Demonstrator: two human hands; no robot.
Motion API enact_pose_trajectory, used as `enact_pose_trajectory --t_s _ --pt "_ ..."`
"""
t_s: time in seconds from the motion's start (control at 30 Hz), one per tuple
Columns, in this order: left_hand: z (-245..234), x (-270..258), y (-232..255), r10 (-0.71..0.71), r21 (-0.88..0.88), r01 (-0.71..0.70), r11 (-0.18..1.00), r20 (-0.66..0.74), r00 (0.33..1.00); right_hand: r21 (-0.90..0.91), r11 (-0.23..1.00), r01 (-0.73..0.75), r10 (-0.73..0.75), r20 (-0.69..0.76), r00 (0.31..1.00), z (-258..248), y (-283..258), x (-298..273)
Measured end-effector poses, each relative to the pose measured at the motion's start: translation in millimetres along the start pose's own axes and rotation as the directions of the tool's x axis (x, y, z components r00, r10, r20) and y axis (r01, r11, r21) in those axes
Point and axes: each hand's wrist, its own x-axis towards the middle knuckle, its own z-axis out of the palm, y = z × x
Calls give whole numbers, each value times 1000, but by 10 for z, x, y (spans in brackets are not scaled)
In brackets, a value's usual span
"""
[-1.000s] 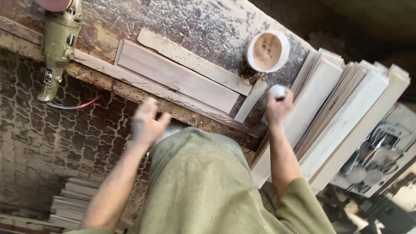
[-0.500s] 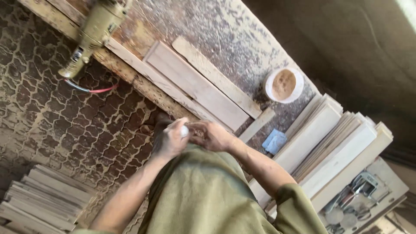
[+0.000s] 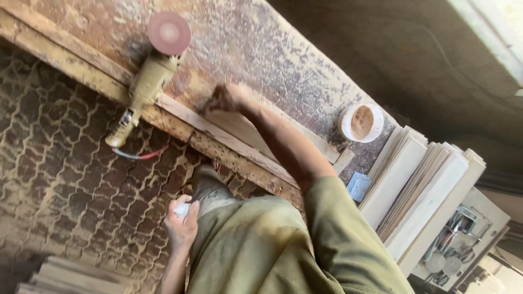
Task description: Applying glue filler to cracks and imperfections in wood planks and sanding the surface smooth using a handheld orbital sander.
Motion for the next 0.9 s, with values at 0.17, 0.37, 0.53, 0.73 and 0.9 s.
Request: enact_pose_trajectory --t_s 0.17,0.37,0.53,0.73,0.9 --pt "-292 649 -473 156 -51 -153 987 52 986 915 -140 -379 192 401 896 -637 -156 -957" --pt "-461 1524 -116 336 26 -340 940 102 936 749 164 -642 782 298 547 -1598 919 -2528" --pt "-191 2079 597 493 -5 -502 865 193 848 956 -278 96 881 293 -371 -1387 886 -3027" --pt "312 2067 1125 440 8 -449 894 185 879 335 -356 872 96 942 -322 -587 -450 -2195" --pt "759 2059 1348 340 250 -418 874 299 891 -63 -71 995 39 997 66 180 -1287 -1801"
